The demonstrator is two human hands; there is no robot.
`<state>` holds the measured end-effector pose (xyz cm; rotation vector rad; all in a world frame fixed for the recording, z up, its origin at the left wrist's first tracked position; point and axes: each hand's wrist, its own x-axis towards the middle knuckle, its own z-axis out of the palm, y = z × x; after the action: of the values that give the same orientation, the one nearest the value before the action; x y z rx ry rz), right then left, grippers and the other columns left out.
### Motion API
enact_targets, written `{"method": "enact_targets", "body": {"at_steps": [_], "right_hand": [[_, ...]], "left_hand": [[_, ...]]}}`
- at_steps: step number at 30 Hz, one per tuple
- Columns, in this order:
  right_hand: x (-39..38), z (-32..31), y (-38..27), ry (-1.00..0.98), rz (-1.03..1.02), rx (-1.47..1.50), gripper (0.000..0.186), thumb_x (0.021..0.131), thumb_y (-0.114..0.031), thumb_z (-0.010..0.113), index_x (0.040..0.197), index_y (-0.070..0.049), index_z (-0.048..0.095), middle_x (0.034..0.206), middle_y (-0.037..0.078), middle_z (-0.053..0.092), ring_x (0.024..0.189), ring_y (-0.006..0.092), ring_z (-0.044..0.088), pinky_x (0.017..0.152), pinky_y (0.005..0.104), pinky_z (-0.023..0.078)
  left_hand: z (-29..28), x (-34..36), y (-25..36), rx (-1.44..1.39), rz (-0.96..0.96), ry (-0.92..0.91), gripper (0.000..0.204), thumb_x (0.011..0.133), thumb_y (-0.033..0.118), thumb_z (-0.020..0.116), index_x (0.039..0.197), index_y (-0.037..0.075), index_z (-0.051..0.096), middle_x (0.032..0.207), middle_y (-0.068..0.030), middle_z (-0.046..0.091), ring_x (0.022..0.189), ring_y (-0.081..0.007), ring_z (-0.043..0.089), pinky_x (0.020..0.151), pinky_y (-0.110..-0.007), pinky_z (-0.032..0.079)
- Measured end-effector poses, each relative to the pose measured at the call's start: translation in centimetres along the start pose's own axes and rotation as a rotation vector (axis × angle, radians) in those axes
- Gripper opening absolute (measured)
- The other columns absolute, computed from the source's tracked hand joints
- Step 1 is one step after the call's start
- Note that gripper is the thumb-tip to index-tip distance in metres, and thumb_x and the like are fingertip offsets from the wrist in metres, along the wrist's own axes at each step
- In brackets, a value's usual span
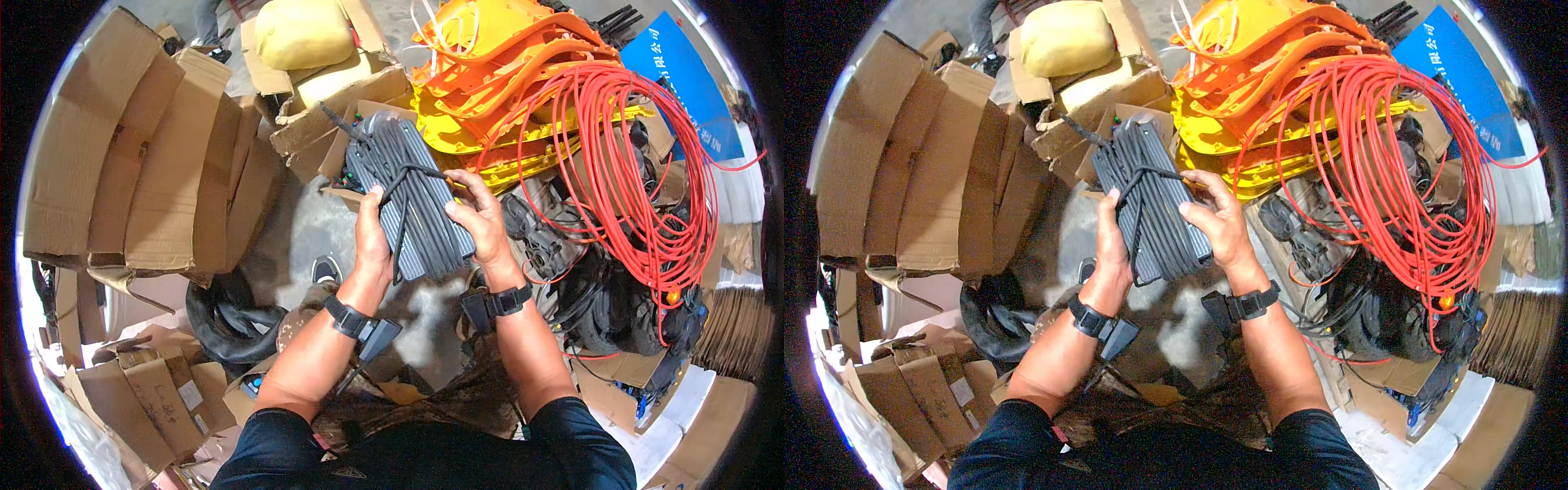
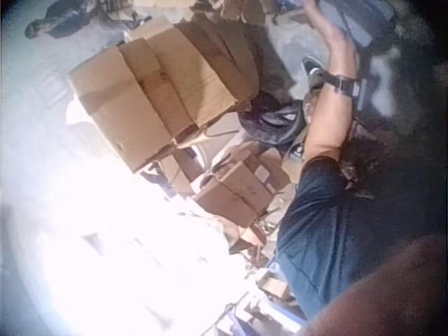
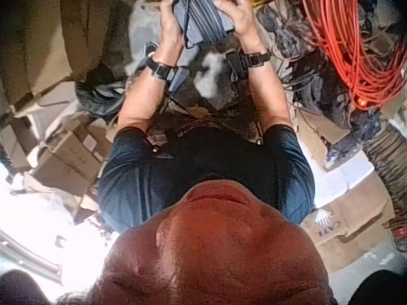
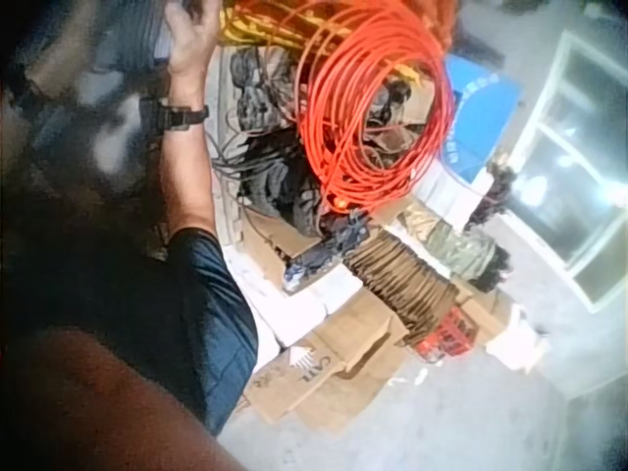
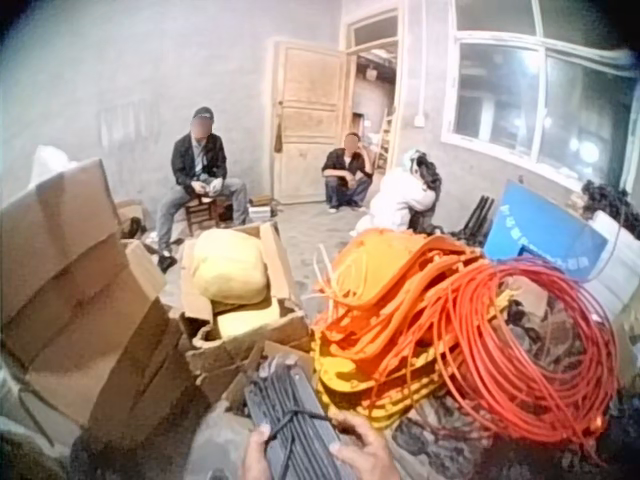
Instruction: Wrapping a black electrical cable around a black metal heat sink component.
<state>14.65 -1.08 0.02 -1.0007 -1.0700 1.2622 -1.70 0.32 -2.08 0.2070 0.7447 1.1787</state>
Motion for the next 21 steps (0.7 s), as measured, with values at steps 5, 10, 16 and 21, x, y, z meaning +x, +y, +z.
{"method": "enact_targets", "body": {"at_steps": [5, 10, 16, 21], "right_hand": [[0.0, -0.2, 0.4, 0.02, -0.046, -0.034, 0.049, 0.078, -0.012, 0.064, 0.125, -0.001, 0.054, 0.118, 0.007, 0.057, 0.112, 0.018, 0.053, 0.099, 0.0305, 0.038], [0.5, -0.4, 0.8, -0.015, 0.008, -0.049, 0.052, 0.079, -0.01, 0.062, 0.129, 0.0, 0.053, 0.12, 0.007, 0.057, 0.116, 0.0183, 0.051, 0.1, 0.0315, 0.037], [0.6, -0.5, -0.3, 0.022, 0.032, 0.127, 0.053, 0.081, -0.01, 0.059, 0.131, 0.002, 0.049, 0.115, 0.012, 0.061, 0.103, 0.0181, 0.059, 0.093, 0.0284, 0.043], [0.9, -0.9, -0.2, 0.125, 0.066, 0.226, 0.05, 0.081, -0.009, 0.058, 0.13, 0.002, 0.051, 0.117, 0.011, 0.06, 0.102, 0.017, 0.058, 0.093, 0.0283, 0.043]], "left_hand": [[0.1, -0.1, 0.1, -0.021, 0.008, 0.025, 0.042, 0.094, 0.035, 0.05, 0.115, -0.001, 0.058, 0.107, -0.0132, 0.066, 0.092, -0.022, 0.065, 0.086, -0.034, 0.052], [0.2, 0.0, 0.3, -0.005, 0.049, 0.019, 0.047, 0.095, 0.038, 0.05, 0.12, -0.001, 0.056, 0.114, -0.0121, 0.064, 0.1, -0.0214, 0.063, 0.093, -0.033, 0.047], [1.0, -0.6, 0.4, 0.17, 0.238, -0.157, 0.062, 0.091, 0.026, 0.059, 0.139, -0.005, 0.033, 0.13, -0.0142, 0.051, 0.116, -0.0228, 0.052, 0.102, -0.034, 0.04], [2.4, -1.4, -0.2, 0.474, 0.4, -0.022, 0.074, 0.085, 0.016, 0.065, 0.142, -0.005, 0.024, 0.131, -0.0186, 0.047, 0.116, -0.0234, 0.051, 0.1, -0.034, 0.04]]}}
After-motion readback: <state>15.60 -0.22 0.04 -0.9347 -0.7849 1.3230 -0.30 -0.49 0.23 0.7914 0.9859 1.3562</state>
